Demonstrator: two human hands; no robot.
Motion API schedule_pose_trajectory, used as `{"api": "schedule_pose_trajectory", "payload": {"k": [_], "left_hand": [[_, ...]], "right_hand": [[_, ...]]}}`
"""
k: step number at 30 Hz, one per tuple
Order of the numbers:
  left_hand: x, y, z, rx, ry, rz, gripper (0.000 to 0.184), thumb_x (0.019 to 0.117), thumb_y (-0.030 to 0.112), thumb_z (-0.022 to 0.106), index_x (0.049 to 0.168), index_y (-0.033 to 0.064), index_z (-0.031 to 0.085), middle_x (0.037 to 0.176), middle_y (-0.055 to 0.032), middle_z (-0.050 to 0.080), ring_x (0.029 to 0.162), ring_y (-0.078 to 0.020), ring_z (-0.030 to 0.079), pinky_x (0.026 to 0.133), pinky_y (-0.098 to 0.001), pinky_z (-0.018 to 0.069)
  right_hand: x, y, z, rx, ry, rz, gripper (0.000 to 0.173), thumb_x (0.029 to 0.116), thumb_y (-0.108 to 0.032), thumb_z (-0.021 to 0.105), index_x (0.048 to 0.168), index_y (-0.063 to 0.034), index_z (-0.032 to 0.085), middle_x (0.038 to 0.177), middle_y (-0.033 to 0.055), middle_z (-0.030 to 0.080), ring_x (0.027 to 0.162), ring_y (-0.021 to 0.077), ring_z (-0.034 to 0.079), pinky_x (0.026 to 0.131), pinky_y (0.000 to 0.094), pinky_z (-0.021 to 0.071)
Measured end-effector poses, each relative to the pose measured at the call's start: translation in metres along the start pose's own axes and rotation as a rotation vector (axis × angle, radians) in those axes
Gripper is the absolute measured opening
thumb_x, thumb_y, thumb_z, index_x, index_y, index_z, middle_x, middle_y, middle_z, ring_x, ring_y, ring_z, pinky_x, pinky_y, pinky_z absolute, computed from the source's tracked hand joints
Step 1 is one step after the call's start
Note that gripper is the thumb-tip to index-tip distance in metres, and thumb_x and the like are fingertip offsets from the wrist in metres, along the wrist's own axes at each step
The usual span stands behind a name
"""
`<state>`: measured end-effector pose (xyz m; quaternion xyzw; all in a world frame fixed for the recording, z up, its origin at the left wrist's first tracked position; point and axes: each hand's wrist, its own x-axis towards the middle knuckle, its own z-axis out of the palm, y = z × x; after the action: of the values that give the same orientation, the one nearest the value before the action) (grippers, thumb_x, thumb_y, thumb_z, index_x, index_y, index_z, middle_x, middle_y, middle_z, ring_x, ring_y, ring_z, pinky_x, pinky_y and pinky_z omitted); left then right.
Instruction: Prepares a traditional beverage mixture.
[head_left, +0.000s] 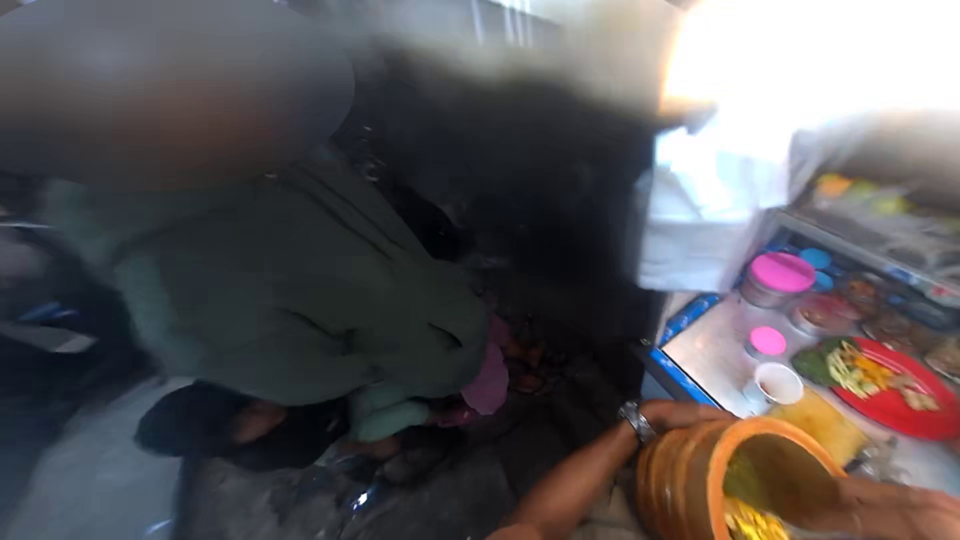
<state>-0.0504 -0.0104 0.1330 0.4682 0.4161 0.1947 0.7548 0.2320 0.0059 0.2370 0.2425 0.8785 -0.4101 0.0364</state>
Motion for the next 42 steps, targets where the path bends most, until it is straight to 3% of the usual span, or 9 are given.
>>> {"api": "schedule_pose_trajectory", "payload": {"k": [2, 4, 10, 14, 18, 27, 37, 39, 42], "left_hand": [[-0.003, 0.005, 0.005, 0.014, 0.041, 0.010, 0.039, 0.1105, 0.022, 0.033, 0.124, -0.0019, 0.061, 0.108, -0.0037, 0.064, 0.094, 0.0003, 0.058, 0.088, -0.0220, 0.0499], [-0.003, 0.005, 0.008, 0.017, 0.075, -0.007, 0.035, 0.1101, 0.022, 0.033, 0.117, 0.0033, 0.063, 0.099, 0.0038, 0.065, 0.087, 0.0046, 0.060, 0.081, -0.0182, 0.0518], [0.012, -0.013, 0.005, -0.205, -0.040, -0.008, 0.038, 0.1095, 0.021, 0.027, 0.109, 0.0159, 0.065, 0.095, 0.0103, 0.071, 0.091, 0.0041, 0.066, 0.084, -0.0181, 0.0555], [0.014, -0.013, 0.005, -0.240, -0.083, 0.039, 0.039, 0.1088, 0.018, 0.026, 0.110, 0.0158, 0.065, 0.099, 0.0100, 0.072, 0.096, 0.0049, 0.066, 0.088, -0.0165, 0.0543], [0.009, -0.006, 0.008, -0.205, -0.013, 0.077, 0.038, 0.1072, 0.013, 0.029, 0.100, 0.0134, 0.066, 0.090, 0.0103, 0.072, 0.088, 0.0064, 0.066, 0.083, -0.0139, 0.0541], [-0.001, 0.008, 0.007, -0.163, 0.073, 0.033, 0.033, 0.1071, 0.010, 0.035, 0.100, 0.0093, 0.066, 0.087, 0.0085, 0.071, 0.085, 0.0071, 0.066, 0.081, -0.0116, 0.0535], [-0.004, 0.000, -0.006, -0.201, 0.077, 0.043, 0.035, 0.1074, 0.011, 0.035, 0.094, 0.0080, 0.067, 0.085, 0.0045, 0.070, 0.084, 0.0026, 0.067, 0.080, -0.0135, 0.0539], [-0.001, -0.007, -0.010, -0.149, 0.084, 0.002, 0.038, 0.1101, 0.018, 0.030, 0.102, 0.0078, 0.065, 0.090, 0.0041, 0.068, 0.087, 0.0021, 0.065, 0.081, -0.0150, 0.0529], [0.023, -0.065, -0.036, -0.226, -0.051, 0.020, 0.045, 0.1083, 0.035, 0.032, 0.131, 0.0106, 0.062, 0.116, -0.0001, 0.071, 0.106, -0.0049, 0.066, 0.094, -0.0251, 0.0548]], "right_hand": [[-0.006, 0.003, 0.000, -0.070, 0.094, -0.044, 0.019, 0.0943, -0.023, 0.068, 0.108, -0.0194, 0.080, 0.094, 0.0075, 0.073, 0.078, 0.0251, 0.070, 0.065, 0.0509, 0.0558], [-0.011, 0.010, 0.003, -0.178, 0.214, -0.096, 0.022, 0.0935, -0.035, 0.060, 0.104, -0.0302, 0.079, 0.086, -0.0048, 0.068, 0.067, 0.0100, 0.063, 0.055, 0.0353, 0.0529], [-0.015, 0.005, -0.012, -0.135, 0.145, -0.042, 0.023, 0.0983, -0.032, 0.060, 0.108, -0.0271, 0.079, 0.086, -0.0050, 0.065, 0.072, 0.0059, 0.060, 0.061, 0.0278, 0.0485], [-0.019, 0.007, -0.016, -0.117, 0.150, -0.042, 0.023, 0.0986, -0.032, 0.060, 0.109, -0.0255, 0.080, 0.086, -0.0042, 0.066, 0.073, 0.0062, 0.060, 0.062, 0.0273, 0.0482], [-0.025, 0.008, -0.026, -0.084, 0.165, -0.033, 0.022, 0.0995, -0.031, 0.061, 0.109, -0.0245, 0.080, 0.087, -0.0049, 0.066, 0.074, 0.0045, 0.060, 0.062, 0.0255, 0.0479], [-0.039, 0.018, -0.067, -0.104, 0.299, 0.005, 0.019, 0.0968, -0.030, 0.065, 0.105, -0.0239, 0.081, 0.082, -0.0129, 0.064, 0.072, -0.0048, 0.057, 0.061, 0.0149, 0.0474], [-0.035, 0.073, -0.102, -0.191, 0.372, 0.134, 0.017, 0.0882, -0.026, 0.072, 0.102, -0.0238, 0.082, 0.082, -0.0121, 0.067, 0.075, -0.0007, 0.062, 0.065, 0.0220, 0.0535], [-0.029, 0.091, -0.100, -0.159, 0.360, 0.170, 0.015, 0.0880, -0.023, 0.075, 0.101, -0.0226, 0.082, 0.085, -0.0111, 0.070, 0.079, 0.0008, 0.065, 0.070, 0.0253, 0.0554], [-0.020, 0.115, -0.094, -0.098, 0.344, 0.240, 0.013, 0.0884, -0.018, 0.077, 0.100, -0.0213, 0.082, 0.092, -0.0086, 0.074, 0.087, 0.0030, 0.068, 0.078, 0.0283, 0.0576]]}}
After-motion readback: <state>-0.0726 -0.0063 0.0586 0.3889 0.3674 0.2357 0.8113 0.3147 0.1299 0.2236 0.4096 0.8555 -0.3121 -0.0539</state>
